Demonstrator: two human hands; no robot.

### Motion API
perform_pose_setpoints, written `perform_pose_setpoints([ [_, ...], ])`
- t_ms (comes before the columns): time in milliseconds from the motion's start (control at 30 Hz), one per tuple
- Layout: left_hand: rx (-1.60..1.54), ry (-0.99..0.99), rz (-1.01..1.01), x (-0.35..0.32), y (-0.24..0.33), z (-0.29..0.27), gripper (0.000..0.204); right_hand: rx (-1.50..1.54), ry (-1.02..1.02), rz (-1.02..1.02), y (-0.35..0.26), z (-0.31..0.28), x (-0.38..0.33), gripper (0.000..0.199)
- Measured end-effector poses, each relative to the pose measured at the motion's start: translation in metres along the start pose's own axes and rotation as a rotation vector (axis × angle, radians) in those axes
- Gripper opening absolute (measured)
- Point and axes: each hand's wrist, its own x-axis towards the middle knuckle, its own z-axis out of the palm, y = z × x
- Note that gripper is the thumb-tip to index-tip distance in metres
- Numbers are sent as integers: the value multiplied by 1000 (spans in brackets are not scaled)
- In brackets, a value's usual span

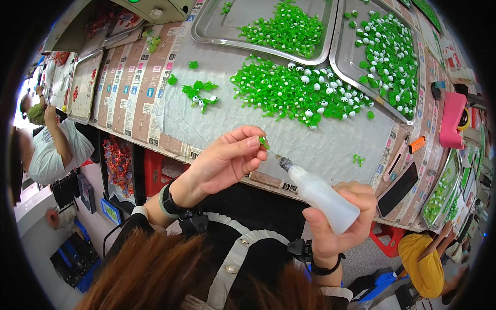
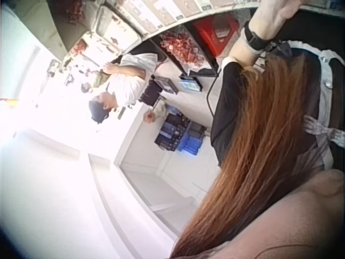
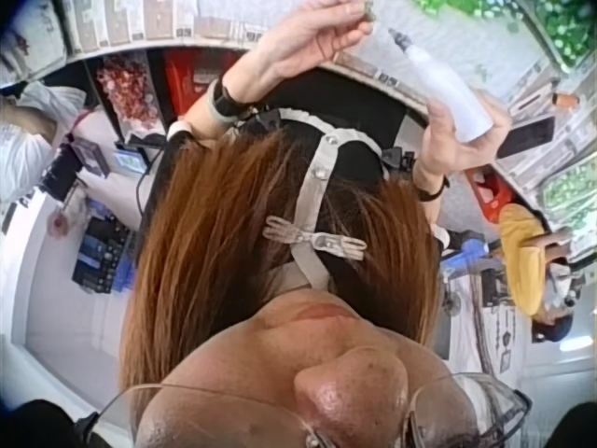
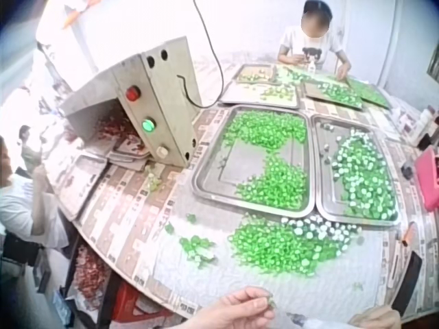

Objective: The person assembles small green plastic toys by applying glue from a bottle to the body and attaching white eyes. The person handles the components one at a time, repeating the process for multiple units on a table covered with parts.

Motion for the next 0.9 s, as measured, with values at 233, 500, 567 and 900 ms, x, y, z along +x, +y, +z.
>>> perform_pose_setpoints([
  [233, 3, 4, 6, -1, 0, 1, 14, -13, -18, 21, 4, 0, 0, 40],
  [500, -7, -11, -13, -1, 0, 2, 14, -21, -26, 15, 3, 3, 1, 41],
  [567, -3, -9, -14, -1, 0, 2, 14, -51, -30, 18, 4, 4, -1, 40],
  [900, 10, 12, 6, 3, 1, -10, 14, 56, 360, 202, 62, -53, 53, 31],
])
